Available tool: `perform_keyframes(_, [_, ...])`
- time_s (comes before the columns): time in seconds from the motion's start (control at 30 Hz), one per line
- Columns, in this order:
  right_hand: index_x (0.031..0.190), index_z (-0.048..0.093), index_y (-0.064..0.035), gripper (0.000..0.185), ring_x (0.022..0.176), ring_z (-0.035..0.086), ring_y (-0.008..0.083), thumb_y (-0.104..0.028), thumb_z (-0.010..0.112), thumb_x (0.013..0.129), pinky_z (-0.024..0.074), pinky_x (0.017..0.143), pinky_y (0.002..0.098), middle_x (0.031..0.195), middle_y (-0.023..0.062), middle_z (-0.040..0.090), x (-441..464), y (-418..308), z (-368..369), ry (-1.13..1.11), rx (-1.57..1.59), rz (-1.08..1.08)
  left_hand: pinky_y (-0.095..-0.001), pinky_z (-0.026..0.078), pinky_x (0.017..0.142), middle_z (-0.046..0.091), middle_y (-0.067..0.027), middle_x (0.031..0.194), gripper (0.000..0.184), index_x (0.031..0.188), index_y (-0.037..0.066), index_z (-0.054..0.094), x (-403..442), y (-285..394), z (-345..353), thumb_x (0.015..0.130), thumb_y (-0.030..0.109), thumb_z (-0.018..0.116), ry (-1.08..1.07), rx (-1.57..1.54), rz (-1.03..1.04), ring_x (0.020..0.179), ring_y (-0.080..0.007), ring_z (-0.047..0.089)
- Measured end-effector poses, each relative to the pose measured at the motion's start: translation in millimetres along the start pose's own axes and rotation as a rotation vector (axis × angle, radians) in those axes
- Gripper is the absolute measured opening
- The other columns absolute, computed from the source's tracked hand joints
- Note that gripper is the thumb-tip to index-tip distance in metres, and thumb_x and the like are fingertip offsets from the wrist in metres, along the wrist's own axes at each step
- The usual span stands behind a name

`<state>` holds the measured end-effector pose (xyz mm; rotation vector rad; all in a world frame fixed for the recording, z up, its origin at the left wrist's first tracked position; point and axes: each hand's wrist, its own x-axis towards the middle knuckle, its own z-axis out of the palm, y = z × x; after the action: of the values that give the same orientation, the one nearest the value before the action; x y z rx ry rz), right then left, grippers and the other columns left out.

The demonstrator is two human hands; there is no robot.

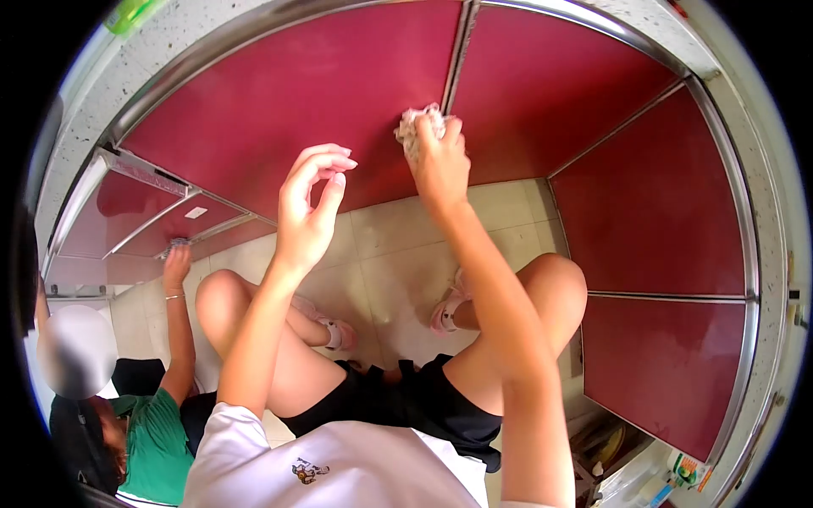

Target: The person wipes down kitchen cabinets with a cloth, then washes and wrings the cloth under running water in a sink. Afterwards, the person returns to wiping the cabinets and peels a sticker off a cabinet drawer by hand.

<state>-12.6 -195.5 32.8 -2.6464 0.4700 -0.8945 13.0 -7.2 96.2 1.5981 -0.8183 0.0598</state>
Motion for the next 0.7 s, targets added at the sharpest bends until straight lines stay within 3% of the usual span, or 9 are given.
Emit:
perform_keyframes(0.1, [0.119,0.049,-0.0163,0.046,0.092,0.059,0.0401,-0.018,0.073,0.079,0.0552,0.070,0.0465,0.112,0.0194,0.046,-6,0,18,0.071,0.067,0.077,-0.0316,0.046,0.083,0.063,-0.0088,0.100,0.011,0.096,0.002,0.063,4,-4,2,0.087,0.002,0.057,0.010,-0.006,0.031,0.095,-0.0202,0.061])
perform_keyframes(0.17, [0.118,0.049,-0.0138,0.046,0.087,0.060,0.0406,-0.023,0.074,0.080,0.0544,0.071,0.0475,0.110,0.0195,0.047,-11,-5,16,-0.011,0.136,0.251,-0.0311,0.046,0.081,0.064,-0.0077,0.098,0.009,0.095,0.002,0.063,1,-6,-1,0.088,0.002,0.057,0.015,0.014,-0.009,0.090,-0.0183,0.061])
perform_keyframes(0.27, [0.113,0.051,-0.0108,0.045,0.084,0.061,0.0405,-0.027,0.075,0.079,0.0529,0.070,0.0483,0.105,0.0195,0.051,10,-16,-19,0.104,0.180,0.274,-0.0307,0.046,0.081,0.064,-0.0070,0.096,0.009,0.093,0.002,0.064,-1,-11,-5,0.088,0.002,0.057,0.050,-0.031,-0.012,0.088,-0.0178,0.061])
perform_keyframes(0.33, [0.111,0.054,-0.0083,0.043,0.084,0.061,0.0388,-0.028,0.075,0.079,0.0515,0.070,0.0468,0.097,0.0198,0.054,45,-16,-47,0.447,0.336,0.117,-0.0303,0.046,0.081,0.064,-0.0067,0.095,0.009,0.093,0.002,0.064,-2,-6,-8,0.088,0.002,0.056,0.064,-0.023,-0.017,0.086,-0.0174,0.061])
perform_keyframes(0.4, [0.111,0.055,-0.0046,0.041,0.082,0.060,0.0367,-0.027,0.073,0.081,0.0500,0.070,0.0444,0.093,0.0212,0.056,80,-26,-76,0.630,0.436,-0.019,-0.0301,0.046,0.081,0.064,-0.0067,0.094,0.009,0.093,0.001,0.064,-5,2,-14,0.087,0.001,0.056,0.034,0.001,0.027,0.086,-0.0171,0.060])
perform_keyframes(0.5, [0.112,0.055,-0.0014,0.041,0.080,0.058,0.0363,-0.025,0.071,0.082,0.0487,0.072,0.0437,0.093,0.0219,0.057,92,-45,-75,0.645,0.358,0.032,-0.0300,0.046,0.081,0.064,-0.0069,0.094,0.009,0.092,0.001,0.064,-3,1,-20,0.087,-0.001,0.056,0.027,0.000,0.015,0.086,-0.0170,0.060])
perform_keyframes(0.7, [0.105,0.056,0.0006,0.028,0.086,0.060,0.0360,-0.021,0.063,0.088,0.0467,0.076,0.0431,0.093,0.0206,0.061,35,-8,-4,0.450,0.612,0.291,-0.0297,0.046,0.082,0.064,-0.0077,0.094,0.010,0.092,0.000,0.064,0,-3,-26,0.088,-0.001,0.055,0.028,-0.001,0.003,0.088,-0.0180,0.060])
